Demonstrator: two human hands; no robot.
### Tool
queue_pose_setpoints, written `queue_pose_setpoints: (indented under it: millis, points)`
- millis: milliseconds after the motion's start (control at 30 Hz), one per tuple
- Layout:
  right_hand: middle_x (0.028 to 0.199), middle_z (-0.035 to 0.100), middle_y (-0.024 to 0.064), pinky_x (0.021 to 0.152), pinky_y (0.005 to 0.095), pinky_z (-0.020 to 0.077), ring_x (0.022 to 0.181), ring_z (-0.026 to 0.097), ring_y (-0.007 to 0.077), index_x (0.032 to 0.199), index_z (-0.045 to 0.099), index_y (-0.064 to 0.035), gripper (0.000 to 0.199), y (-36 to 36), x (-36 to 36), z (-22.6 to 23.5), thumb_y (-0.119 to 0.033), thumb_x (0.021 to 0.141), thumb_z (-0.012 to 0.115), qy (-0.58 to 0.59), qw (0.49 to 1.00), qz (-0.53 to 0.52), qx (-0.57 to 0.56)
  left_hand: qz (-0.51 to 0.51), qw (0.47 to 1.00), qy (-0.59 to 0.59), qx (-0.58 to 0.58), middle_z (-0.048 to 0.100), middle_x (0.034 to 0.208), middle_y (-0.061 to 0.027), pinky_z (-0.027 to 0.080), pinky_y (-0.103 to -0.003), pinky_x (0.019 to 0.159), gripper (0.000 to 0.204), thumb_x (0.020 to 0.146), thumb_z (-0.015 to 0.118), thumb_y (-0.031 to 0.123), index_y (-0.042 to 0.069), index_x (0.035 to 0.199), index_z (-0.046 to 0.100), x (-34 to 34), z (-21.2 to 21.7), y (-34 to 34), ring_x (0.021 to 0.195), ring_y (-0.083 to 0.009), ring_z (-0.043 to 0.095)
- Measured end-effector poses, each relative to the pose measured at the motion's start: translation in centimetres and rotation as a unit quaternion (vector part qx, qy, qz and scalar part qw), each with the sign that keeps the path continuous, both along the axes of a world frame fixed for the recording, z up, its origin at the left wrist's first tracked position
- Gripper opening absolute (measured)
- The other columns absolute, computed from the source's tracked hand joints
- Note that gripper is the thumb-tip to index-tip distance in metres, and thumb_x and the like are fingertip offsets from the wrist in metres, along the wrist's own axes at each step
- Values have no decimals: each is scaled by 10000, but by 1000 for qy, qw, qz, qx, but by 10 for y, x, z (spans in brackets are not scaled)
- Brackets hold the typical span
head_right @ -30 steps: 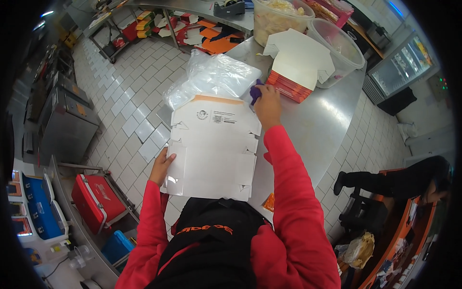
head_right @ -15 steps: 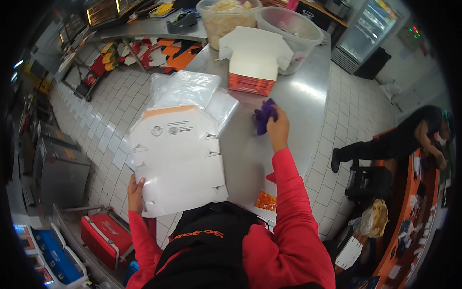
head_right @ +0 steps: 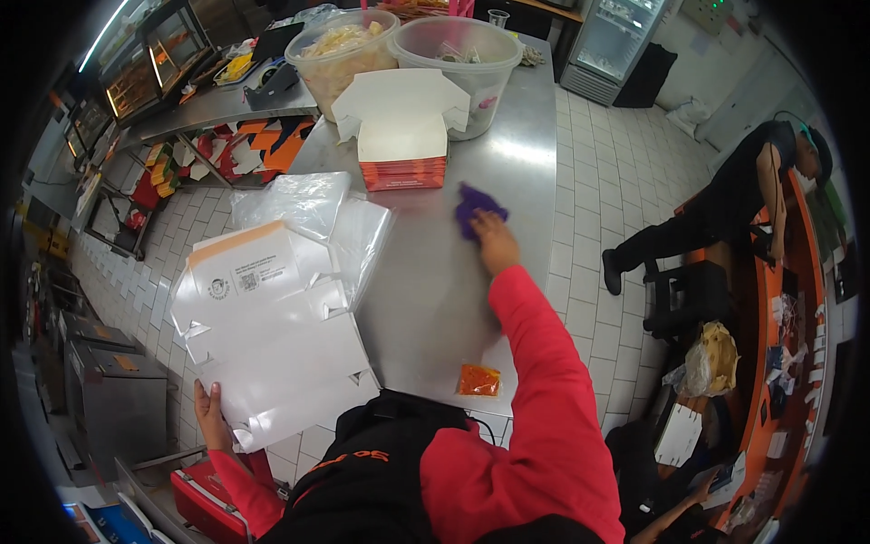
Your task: The person is folding and assembling paper takeout food boxes in a commercial kitchen setting.
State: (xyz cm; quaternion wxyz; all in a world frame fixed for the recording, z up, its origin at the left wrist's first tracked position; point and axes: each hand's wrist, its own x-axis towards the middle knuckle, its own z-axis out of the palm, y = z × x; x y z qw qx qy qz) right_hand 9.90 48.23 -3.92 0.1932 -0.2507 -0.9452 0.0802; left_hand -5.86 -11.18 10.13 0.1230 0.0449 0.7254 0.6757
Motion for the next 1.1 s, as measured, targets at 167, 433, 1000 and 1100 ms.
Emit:
queue_pose_setpoints:
  millis: [167, 433, 1000, 1100]
  points:
    - [1371, 538, 76, 989, 424, 454, 1193, 508, 319, 1219, 628, -88, 393, 56, 43, 3, -41, 842, 524, -59, 965, -255, 15, 39, 999, 16, -20, 611, 1183, -92, 433, -270, 927, 345, 973, 569, 140, -6, 1278, 497, 21, 2, -24, 1033, -147, 572]
    - [1279, 576, 127, 1032, 419, 415, 1178, 487, 360, 1200, 622, -64, 469, -110, 27, -4, 28, 750, 523, 24, 1000, 3, 0, 58, 998, 13, 10, 620, 1179, -103, 453, -281, 909, 487, 961, 606, 184, -11, 1369, 428, 19, -32, -42, 999, -154, 595]
    - [1099, 651, 154, 899, 436, 508, 1032, 610, 364, 1140, 681, -151, 334, 98, 63, 46, -83, 843, 543, -26, 967, -242, -73, 43, 996, 17, 76, 601, 1216, -125, 444, -291, 946, 435, 968, 573, 146, -20, 1346, 435, 40, -10, 34, 1063, -175, 587]
    - [1284, 552, 208, 1000, 406, 443, 1193, 526, 385, 1310, 554, -94, 479, 122, 55, 82, -62, 835, 602, 207, 969, -104, -84, 14, 995, 24, 95, 599, 1220, -133, 442, -290, 955, 431, 965, 576, 135, -32, 1336, 433, 53, -5, 57, 1071, -179, 588]
